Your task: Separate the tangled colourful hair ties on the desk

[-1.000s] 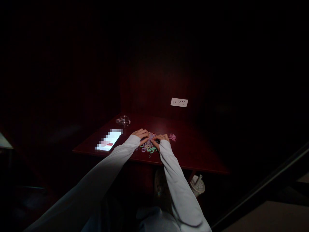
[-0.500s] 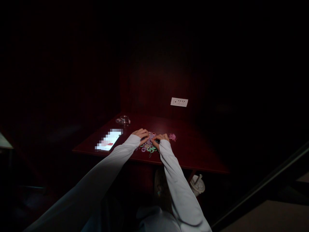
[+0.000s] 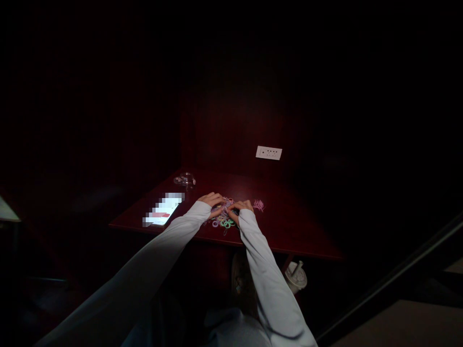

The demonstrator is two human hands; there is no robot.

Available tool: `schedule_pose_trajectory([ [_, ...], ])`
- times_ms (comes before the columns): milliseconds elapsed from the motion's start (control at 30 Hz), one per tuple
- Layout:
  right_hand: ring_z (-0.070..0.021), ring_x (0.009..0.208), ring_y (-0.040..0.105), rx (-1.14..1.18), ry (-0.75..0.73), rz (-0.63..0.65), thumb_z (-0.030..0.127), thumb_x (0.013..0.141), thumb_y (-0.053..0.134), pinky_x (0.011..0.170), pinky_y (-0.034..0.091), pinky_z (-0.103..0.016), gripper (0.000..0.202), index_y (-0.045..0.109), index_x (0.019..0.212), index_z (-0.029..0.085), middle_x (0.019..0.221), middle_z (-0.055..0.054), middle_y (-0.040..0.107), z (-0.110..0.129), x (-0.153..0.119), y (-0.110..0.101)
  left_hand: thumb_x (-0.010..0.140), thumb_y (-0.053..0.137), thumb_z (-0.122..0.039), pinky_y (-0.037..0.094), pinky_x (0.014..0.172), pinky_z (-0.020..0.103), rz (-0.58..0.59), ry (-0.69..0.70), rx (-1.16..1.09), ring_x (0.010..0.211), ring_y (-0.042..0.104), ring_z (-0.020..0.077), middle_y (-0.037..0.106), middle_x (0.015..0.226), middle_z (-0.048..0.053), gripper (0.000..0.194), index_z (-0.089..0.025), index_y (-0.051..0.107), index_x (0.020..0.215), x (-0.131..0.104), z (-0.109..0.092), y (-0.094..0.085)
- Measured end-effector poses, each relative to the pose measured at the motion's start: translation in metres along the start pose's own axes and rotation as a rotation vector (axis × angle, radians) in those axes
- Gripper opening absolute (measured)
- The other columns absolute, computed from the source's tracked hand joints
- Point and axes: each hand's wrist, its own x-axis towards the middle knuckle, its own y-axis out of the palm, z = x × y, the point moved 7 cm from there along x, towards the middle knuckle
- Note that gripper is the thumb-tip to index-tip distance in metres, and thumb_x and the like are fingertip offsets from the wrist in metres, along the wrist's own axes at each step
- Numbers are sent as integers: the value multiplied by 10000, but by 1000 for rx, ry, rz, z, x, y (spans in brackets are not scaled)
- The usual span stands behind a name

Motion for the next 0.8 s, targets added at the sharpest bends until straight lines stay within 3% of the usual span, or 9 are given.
schedule_pose_trajectory([
  [233, -271, 965, 543, 1, 19, 0, 501, 969, 653, 903, 424, -387, 283, 824, 901, 286, 901, -67, 769, 0, -1, -1, 1044, 549, -320, 505, 917, 309, 36, 14, -4, 1091, 622, 208, 726, 1190, 51, 235, -226, 748, 1128, 3, 5, 5],
  [600, -276, 968, 551, -31, 33, 43, 542, 943, 686, 884, 435, -390, 296, 834, 1070, 320, 926, -57, 779, -5, 3, 2, 1057, 546, -342, 511, 911, 294, 25, 43, -19, 1096, 624, 195, 722, 1190, 41, 242, -242, 753, 1135, 3, 7, 10],
  [800, -279, 988, 548, -27, 12, 47, 541, 973, 647, 897, 426, -398, 299, 851, 959, 322, 918, -66, 773, 0, 1, 0, 1053, 551, -339, 501, 887, 294, 46, 30, -20, 1077, 618, 197, 722, 1187, 41, 236, -240, 759, 1107, 2, 4, 7],
])
